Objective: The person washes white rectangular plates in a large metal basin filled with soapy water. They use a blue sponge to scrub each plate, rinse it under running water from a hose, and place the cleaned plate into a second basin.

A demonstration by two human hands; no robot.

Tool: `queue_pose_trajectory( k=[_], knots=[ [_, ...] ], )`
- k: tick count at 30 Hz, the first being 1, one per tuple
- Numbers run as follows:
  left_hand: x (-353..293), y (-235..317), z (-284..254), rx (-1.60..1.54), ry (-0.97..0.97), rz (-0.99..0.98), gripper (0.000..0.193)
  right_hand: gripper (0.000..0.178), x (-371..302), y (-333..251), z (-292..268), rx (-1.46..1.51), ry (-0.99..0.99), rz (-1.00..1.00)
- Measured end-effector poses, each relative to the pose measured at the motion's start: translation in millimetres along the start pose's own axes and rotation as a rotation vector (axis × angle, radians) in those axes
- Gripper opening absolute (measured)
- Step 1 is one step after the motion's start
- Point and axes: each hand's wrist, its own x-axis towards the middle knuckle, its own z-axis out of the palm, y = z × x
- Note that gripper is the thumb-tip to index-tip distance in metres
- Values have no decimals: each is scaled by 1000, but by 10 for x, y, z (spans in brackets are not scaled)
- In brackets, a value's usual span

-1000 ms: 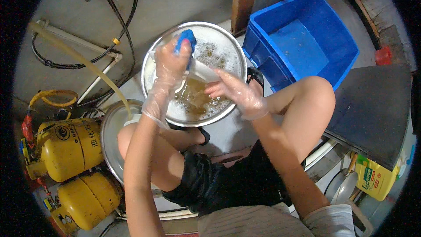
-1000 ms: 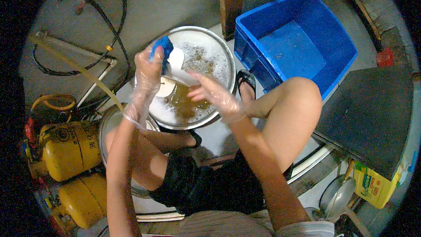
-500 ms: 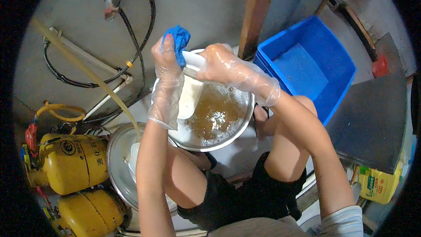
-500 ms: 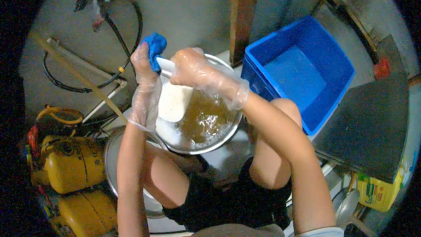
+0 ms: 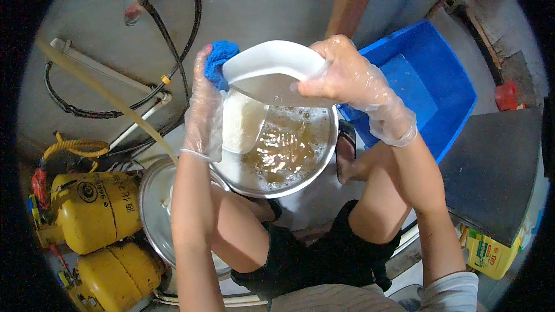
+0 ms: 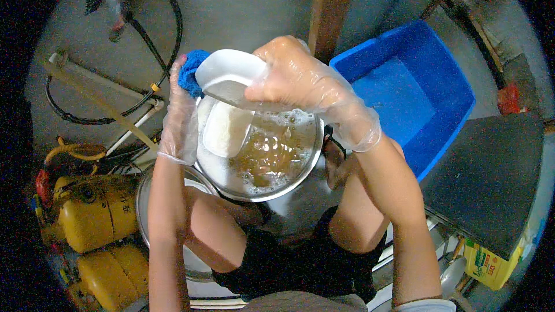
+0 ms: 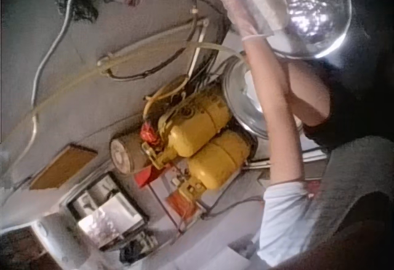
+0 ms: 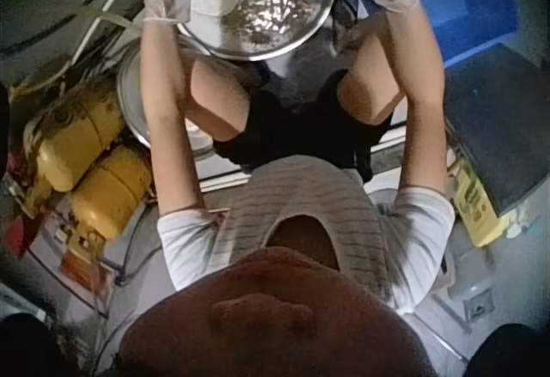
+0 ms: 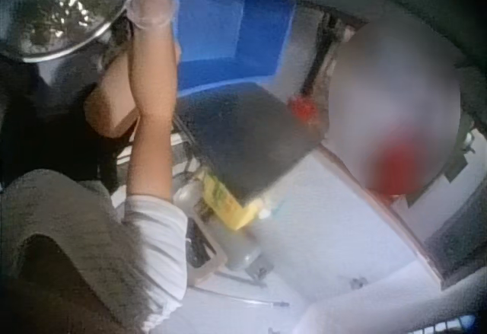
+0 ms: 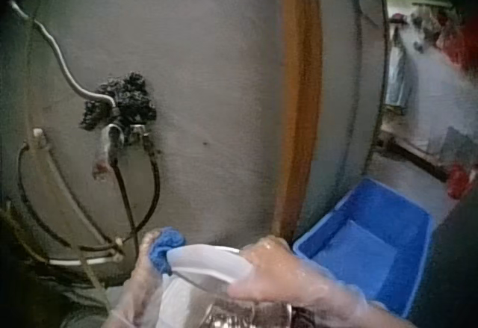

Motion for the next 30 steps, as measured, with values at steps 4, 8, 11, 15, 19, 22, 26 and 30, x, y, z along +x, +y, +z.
queue_pose_trajectory(
  k=[4,8,11,15,19,22,26,30],
  knots=[
    [18,19,8,113,60,42,43,34,-14,21,-38,112,38,-14],
    [63,-46,-21,433,266,188,35,41,75,304,145,141,77,-77],
    [194,-168,301,510,262,361,34,39,23,211,-133,-254,-59,-7],
    [-264,77,501,855,219,571,30,32,260,293,304,-438,-214,-70],
    [-445,-3,710,1026,163,750,25,22,315,209,565,-391,-158,87],
    [-472,-31,680,905,120,884,23,16,216,197,649,-318,-18,26],
    [-465,57,605,498,116,721,26,13,187,69,642,-327,-71,19],
    [-336,267,458,286,147,602,45,10,138,29,611,-397,-24,-133]
  ],
)
